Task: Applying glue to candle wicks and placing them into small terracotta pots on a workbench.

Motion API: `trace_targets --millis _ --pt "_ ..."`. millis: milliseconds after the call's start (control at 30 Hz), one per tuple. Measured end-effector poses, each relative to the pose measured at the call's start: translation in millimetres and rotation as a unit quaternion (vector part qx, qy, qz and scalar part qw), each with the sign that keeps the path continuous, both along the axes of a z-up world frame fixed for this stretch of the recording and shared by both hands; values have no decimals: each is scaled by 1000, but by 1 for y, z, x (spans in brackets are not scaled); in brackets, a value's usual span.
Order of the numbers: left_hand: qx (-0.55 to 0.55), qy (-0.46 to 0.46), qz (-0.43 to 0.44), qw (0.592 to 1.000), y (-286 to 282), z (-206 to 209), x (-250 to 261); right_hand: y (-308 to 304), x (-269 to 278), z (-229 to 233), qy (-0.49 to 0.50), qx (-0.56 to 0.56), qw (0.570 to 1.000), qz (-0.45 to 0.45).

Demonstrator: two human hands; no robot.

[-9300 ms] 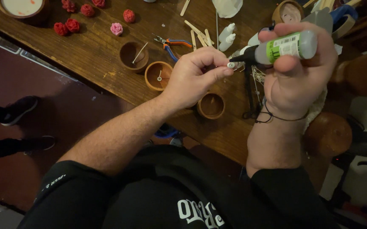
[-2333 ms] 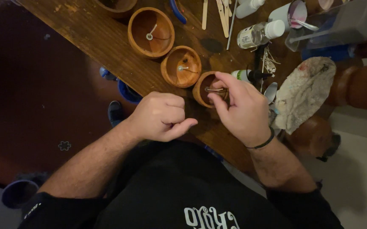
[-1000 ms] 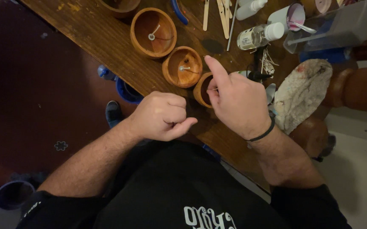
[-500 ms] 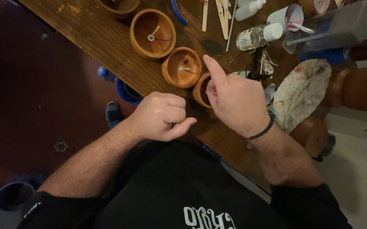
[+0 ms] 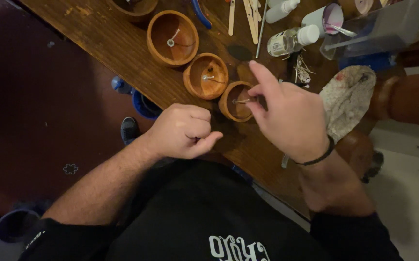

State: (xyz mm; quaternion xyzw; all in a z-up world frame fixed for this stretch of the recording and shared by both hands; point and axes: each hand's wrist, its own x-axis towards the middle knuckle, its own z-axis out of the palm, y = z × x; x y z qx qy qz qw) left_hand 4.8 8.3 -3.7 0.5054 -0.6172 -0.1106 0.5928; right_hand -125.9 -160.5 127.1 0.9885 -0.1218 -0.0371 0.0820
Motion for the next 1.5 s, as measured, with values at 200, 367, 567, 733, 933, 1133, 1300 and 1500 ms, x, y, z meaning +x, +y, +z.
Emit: trace_targets --millis 200,367,567,733,933,1133,1300,1500 --pt "-5 8 -7 1000 -1 3 0 -2 -5 0 -33 24 999 24" --pt "-5 13 -14 1000 -1 5 0 -1 -7 -2 -57 1 998 41" --pt "-3 7 -14 1000 -1 4 -1 0 -9 -2 -61 -26 997 48" --pt "-2 4 -18 1000 -1 5 -2 1 -14 -5 -54 -43 997 26" --pt "-2 -5 -14 1000 -2 5 -3 2 -15 -2 -63 -29 996 51" --pt "-3 -11 -12 1000 -2 5 -4 2 -16 -6 -102 -18 991 87" --pt "2 -2 -23 1000 -3 3 -4 2 -17 -7 -104 -25 991 82" --pt "-6 16 -29 999 -3 9 -4 6 -30 20 -116 52 991 33"
